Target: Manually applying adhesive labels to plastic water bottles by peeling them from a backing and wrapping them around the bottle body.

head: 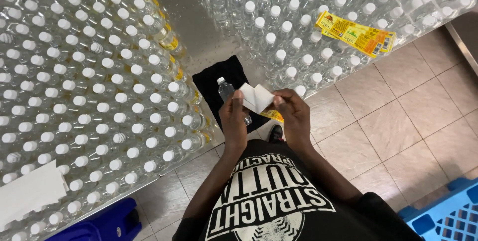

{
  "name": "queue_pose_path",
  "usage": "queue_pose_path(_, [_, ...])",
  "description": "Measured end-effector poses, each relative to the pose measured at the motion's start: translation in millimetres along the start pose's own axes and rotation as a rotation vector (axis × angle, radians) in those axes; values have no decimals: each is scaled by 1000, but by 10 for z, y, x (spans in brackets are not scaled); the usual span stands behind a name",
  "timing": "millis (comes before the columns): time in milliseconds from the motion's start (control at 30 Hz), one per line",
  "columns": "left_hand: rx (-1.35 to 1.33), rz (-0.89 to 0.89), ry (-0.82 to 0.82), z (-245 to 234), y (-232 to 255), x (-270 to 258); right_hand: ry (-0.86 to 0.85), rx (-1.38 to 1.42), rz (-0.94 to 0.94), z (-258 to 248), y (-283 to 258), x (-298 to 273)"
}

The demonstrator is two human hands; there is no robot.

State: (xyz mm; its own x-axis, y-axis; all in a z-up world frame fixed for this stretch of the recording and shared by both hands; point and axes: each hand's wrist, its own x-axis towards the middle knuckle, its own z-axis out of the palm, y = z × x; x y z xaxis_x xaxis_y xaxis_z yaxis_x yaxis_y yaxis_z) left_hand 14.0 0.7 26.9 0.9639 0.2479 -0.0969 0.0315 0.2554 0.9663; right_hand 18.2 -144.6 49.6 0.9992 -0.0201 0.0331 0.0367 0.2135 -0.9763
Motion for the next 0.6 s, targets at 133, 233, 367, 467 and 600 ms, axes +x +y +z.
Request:
queue_pose_path(133, [-490, -193, 65, -288, 81, 155, 125, 277, 105, -7, -18, 68])
queue_pose_path(233, [-699, -211, 133, -575, 266, 187, 184, 385, 197, -53, -93, 119])
queue_pose_path(367, [-788, -126, 317, -1158, 370, 144, 237, 440, 177, -218, 31, 182])
queue_pose_path(467, [-867, 2, 496, -1598, 530, 81, 130, 459, 102, -454, 137, 242])
queue_pose_path(600, [-811, 147, 689, -2278, 803, -75, 134, 575, 140, -292, -193, 248])
